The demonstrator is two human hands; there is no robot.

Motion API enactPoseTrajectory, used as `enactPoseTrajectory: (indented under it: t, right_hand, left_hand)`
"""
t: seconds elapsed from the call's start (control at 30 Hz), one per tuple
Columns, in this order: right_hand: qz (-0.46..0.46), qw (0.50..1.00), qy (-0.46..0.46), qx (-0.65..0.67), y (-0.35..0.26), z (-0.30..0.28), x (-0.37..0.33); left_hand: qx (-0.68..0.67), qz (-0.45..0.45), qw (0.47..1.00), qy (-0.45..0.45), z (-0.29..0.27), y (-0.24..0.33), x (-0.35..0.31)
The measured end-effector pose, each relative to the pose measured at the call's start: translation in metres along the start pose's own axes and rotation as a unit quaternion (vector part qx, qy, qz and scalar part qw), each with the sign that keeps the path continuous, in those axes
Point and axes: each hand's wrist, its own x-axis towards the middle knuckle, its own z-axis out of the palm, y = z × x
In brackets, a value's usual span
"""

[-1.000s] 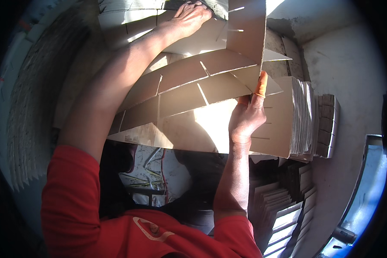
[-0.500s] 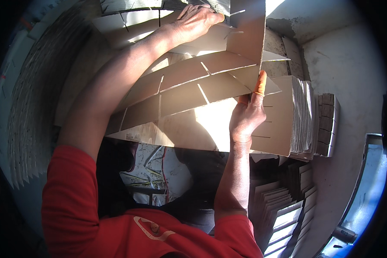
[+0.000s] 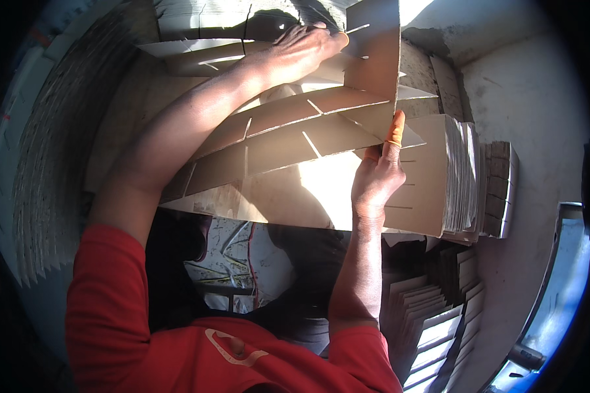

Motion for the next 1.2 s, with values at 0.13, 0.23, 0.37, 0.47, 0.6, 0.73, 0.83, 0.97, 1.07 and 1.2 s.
enactPoseTrajectory:
  t: [0.13, 0.23, 0.37, 0.47, 0.6, 0.73, 0.83, 0.97, 1.07, 1.2]
  right_hand:
    - [0.020, 0.996, 0.019, -0.085, 0.006, 0.002, 0.000]
    - [0.073, 0.990, -0.020, 0.119, 0.002, 0.000, -0.002]
    - [0.048, 0.995, 0.005, -0.091, -0.002, -0.002, -0.001]
    - [-0.030, 0.992, 0.019, -0.118, 0.010, -0.003, -0.003]
    - [-0.055, 0.992, 0.031, -0.114, 0.013, -0.002, -0.003]
    - [-0.088, 0.992, 0.048, -0.079, 0.012, -0.003, -0.001]
    - [0.002, 0.997, -0.019, -0.076, -0.002, -0.010, -0.003]
    - [0.082, 0.990, -0.083, -0.079, -0.009, -0.013, -0.004]
    - [-0.027, 0.995, 0.003, -0.097, 0.005, -0.008, -0.006]
    - [-0.021, 0.989, 0.043, -0.142, -0.004, -0.011, -0.010]
  left_hand:
    - [-0.049, -0.065, 0.996, -0.025, 0.008, -0.004, 0.004]
    - [0.032, 0.013, 0.999, -0.020, 0.015, -0.019, 0.009]
    - [0.037, 0.084, 0.992, 0.085, 0.023, -0.019, 0.008]
    - [0.034, 0.110, 0.988, 0.106, 0.022, -0.011, 0.007]
    - [0.056, 0.136, 0.985, 0.095, 0.016, -0.001, 0.007]
    - [0.096, 0.097, 0.986, 0.096, 0.016, -0.011, 0.011]
    - [0.066, 0.095, 0.989, 0.092, 0.009, -0.006, 0.009]
    - [0.062, 0.068, 0.994, 0.053, 0.005, 0.002, 0.002]
    - [0.093, 0.074, 0.992, 0.046, 0.004, 0.010, 0.002]
    - [0.125, 0.098, 0.981, 0.110, 0.003, 0.015, 0.001]
